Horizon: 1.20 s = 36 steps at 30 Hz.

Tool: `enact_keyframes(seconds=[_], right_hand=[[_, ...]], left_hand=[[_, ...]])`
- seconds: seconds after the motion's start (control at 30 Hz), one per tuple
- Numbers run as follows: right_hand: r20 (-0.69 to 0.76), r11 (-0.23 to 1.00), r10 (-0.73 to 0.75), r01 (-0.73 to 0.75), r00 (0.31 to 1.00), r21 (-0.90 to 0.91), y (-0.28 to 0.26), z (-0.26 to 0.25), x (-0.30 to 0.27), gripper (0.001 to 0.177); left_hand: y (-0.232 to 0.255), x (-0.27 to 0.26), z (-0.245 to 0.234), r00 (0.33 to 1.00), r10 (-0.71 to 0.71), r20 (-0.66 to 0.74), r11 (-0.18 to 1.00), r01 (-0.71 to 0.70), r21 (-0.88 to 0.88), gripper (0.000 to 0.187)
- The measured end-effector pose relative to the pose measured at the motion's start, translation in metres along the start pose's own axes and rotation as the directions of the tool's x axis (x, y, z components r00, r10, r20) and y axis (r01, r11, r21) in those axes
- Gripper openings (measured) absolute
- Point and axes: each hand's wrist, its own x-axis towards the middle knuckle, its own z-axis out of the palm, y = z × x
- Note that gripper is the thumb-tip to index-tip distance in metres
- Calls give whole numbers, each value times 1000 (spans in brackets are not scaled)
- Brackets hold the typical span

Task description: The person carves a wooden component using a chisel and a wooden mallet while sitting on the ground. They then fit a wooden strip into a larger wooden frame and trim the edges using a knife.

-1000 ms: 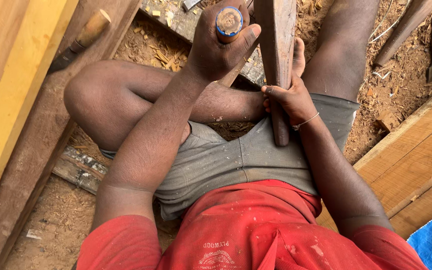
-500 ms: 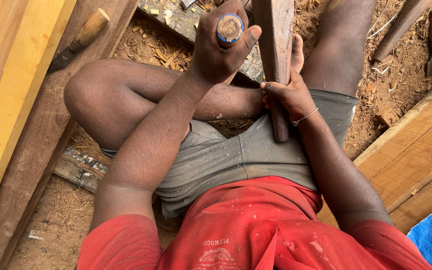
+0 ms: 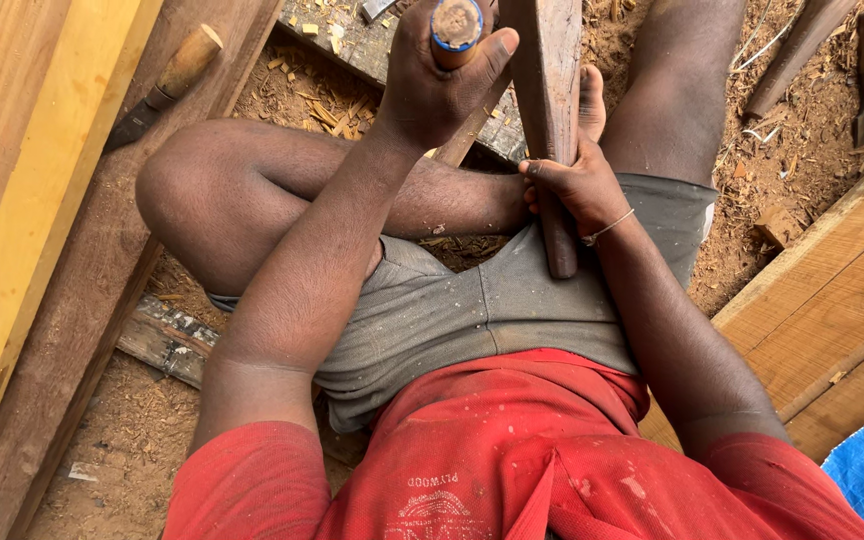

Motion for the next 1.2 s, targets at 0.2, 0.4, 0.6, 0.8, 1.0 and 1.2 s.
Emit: enact_keyframes(seconds=[0.2,0.4,0.6,0.8,1.0,1.2], right_hand=[[-12,1000,19,-19,1000,-4,1,1,1,57],[-3,1000,1,-1,1000,10,10,-5,7,56],[26,906,-392,391,920,-163,-4,2,-20,66],[240,305,-843,796,481,-522,-103,-2,-80,56],[351,-177,-797,366,491,-914,-163,-7,-111,74],[389,-201,-837,445,385,-873,-165,-1,-109,74]], left_hand=[[-2,-4,2,997,20,-68,1000,-20,-2,21],[5,-7,-4,998,-55,39,998,55,8,27],[10,-3,-1,991,-114,66,993,113,13,23],[14,-4,4,974,-209,85,975,202,89,29],[-21,-20,9,995,-53,84,999,53,-2,15],[-41,-31,9,994,-106,34,990,102,97,13]])
